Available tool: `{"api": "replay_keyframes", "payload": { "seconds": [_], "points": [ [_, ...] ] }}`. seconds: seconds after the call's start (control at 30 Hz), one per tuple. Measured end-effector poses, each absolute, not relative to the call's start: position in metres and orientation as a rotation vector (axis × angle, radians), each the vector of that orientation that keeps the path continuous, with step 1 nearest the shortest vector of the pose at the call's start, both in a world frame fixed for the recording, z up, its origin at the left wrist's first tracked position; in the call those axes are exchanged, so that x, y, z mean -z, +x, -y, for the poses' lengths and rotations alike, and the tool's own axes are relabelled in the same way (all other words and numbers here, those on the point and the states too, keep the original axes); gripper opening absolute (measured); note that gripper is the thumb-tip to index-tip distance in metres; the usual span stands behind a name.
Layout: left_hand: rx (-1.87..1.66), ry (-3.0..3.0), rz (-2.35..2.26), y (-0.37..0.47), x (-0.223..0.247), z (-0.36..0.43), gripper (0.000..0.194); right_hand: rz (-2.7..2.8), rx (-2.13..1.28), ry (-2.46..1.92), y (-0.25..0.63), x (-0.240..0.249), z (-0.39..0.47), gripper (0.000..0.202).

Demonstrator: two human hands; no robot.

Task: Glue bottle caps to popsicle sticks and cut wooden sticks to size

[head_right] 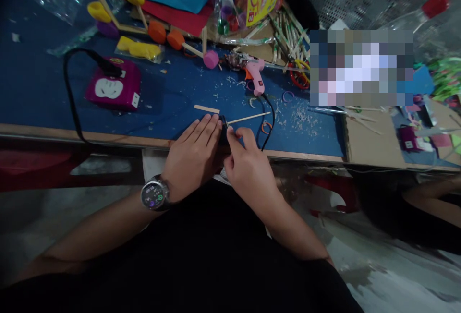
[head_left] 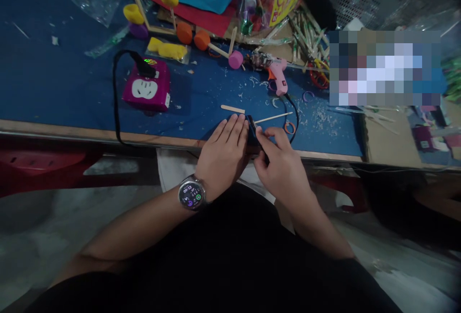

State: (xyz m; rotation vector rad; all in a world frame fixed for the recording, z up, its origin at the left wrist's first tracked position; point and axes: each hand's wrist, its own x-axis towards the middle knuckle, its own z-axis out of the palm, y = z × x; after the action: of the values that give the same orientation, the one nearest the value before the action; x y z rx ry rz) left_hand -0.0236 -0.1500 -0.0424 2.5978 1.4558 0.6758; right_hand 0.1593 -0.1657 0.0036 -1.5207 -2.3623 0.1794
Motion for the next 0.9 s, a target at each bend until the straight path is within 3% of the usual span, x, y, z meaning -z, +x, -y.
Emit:
{"api": "replay_keyframes", "payload": {
  "seconds": [0.9],
  "points": [
    [-0.691,2.600,-1.446,-0.026,0.045,0.148,0.067,2.381,-0.119,-1.530,0.163,-0.004,0.169,0.055]
  ]
}}
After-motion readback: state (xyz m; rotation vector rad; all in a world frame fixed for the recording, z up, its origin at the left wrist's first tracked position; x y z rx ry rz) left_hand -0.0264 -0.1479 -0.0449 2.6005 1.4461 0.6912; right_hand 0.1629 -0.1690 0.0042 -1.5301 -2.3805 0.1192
